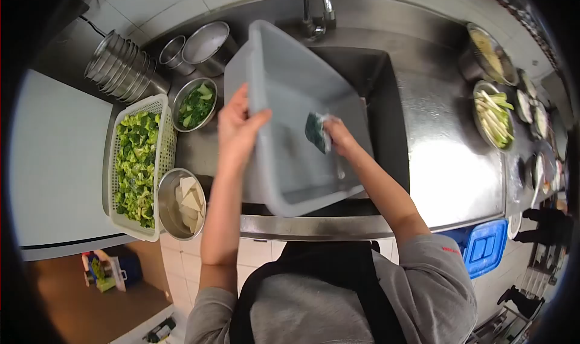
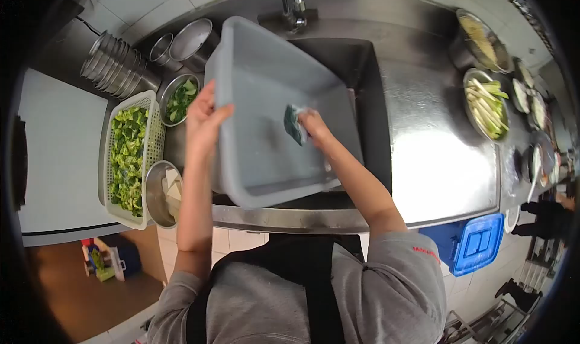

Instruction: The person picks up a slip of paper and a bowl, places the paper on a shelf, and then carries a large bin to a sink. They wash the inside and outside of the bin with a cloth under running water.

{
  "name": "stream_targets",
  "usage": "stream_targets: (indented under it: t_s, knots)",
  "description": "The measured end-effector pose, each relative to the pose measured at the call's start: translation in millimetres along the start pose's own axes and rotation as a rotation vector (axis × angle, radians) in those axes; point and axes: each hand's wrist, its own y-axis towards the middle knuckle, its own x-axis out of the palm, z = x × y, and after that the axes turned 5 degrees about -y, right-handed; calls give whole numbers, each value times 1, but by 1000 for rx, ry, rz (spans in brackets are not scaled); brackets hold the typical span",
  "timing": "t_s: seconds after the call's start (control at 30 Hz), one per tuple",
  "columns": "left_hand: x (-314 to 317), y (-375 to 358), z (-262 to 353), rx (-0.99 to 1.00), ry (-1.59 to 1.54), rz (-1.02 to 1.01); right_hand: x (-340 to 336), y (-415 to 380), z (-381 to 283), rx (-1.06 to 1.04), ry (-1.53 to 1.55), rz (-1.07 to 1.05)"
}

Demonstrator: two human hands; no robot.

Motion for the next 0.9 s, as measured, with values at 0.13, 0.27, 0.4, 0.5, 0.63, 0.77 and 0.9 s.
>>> stream_targets:
  t_s: [0.13, 0.27, 0.4, 0.5, 0.63, 0.77, 0.9]
  knots:
    - [50, -34, 11, 85, -123, -170, 39, -88, -101, -309, 299, -56]
    - [89, -53, 14, 231, 27, -311, 51, -149, -171, -366, -58, -25]
    - [111, -67, 21, 243, 13, -565, 18, -176, -188, -350, -46, 38]
    - [116, -84, 43, 271, 22, -735, -10, -210, -185, -473, -178, 213]
    - [91, -114, 84, 473, 35, -476, -76, -259, -189, -545, -212, 322]
    - [42, -92, 15, 448, 20, 32, -117, -317, -200, -431, -28, 561]
    - [21, -93, -118, 19, 47, 199, -180, -357, -188, -522, 127, 525]
